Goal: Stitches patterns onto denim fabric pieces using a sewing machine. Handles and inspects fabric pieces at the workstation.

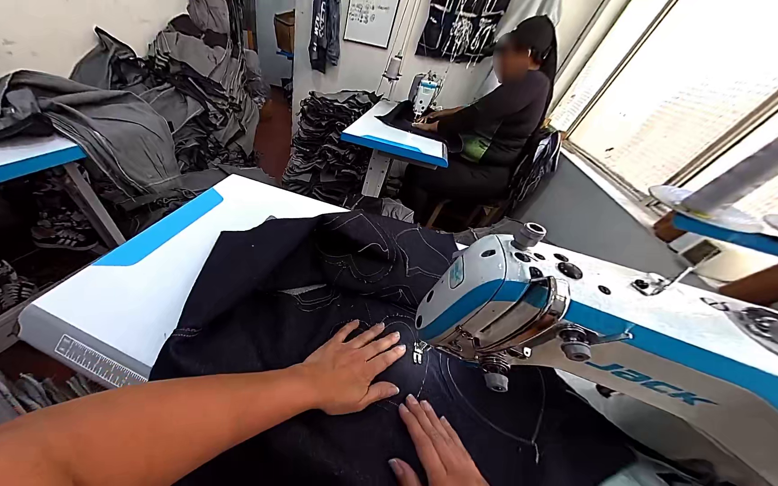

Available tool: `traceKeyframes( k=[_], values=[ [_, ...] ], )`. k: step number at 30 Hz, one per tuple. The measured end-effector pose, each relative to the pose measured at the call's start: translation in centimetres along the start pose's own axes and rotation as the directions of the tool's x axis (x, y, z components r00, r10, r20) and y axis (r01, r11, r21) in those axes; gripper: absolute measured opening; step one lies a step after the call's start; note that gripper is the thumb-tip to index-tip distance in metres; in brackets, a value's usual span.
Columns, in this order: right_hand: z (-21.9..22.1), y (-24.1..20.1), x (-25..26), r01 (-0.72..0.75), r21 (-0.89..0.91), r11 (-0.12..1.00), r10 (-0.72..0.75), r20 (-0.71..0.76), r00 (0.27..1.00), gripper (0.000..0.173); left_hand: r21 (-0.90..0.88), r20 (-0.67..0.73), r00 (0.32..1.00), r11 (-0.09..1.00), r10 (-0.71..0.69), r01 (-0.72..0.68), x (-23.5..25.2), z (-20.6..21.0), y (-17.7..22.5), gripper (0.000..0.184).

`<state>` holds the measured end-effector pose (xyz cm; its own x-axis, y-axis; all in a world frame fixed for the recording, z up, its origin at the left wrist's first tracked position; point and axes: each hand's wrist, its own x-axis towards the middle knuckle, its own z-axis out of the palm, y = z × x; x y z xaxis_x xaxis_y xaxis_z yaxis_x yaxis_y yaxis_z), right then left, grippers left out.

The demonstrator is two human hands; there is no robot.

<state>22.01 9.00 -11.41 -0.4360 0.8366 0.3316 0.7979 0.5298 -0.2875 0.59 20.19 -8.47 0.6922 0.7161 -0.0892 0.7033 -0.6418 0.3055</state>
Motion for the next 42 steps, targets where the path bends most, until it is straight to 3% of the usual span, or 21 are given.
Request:
traceKeyframes(
  k=[6, 15, 22, 31, 42],
  values=[
    [-0.6, 2.9, 1.2, 0.027, -0.019, 0.999, -0.027, -0.028, 0.999, 0.056, 0.014, -0.017, 0.984, 0.984, -0.179, 0.179, 1.5, -0.3, 1.1, 0.069],
    [0.3, 2.7, 0.7, -0.011, -0.045, 0.999, 0.007, -0.104, 0.995, 0.051, 0.035, -0.060, 0.981, 0.982, -0.183, 0.185, 2.0, 0.1, 1.0, 0.068],
    [0.9, 5.8, 3.1, 0.035, -0.115, 0.993, -0.055, -0.177, 0.983, 0.051, 0.042, -0.107, 0.966, 0.970, -0.234, 0.240, 4.0, -0.4, 0.3, 0.070],
    [1.0, 5.0, 3.1, 0.032, -0.089, 0.996, -0.046, -0.160, 0.986, 0.059, 0.044, -0.172, 0.978, 0.991, -0.119, 0.128, 4.5, -0.4, -1.7, 0.069],
    [1.3, 5.5, 4.0, 0.016, -0.104, 0.994, -0.036, -0.189, 0.981, 0.059, 0.056, -0.148, 0.982, 0.991, -0.115, 0.124, 5.6, -1.1, -2.3, 0.069]
  ],
)
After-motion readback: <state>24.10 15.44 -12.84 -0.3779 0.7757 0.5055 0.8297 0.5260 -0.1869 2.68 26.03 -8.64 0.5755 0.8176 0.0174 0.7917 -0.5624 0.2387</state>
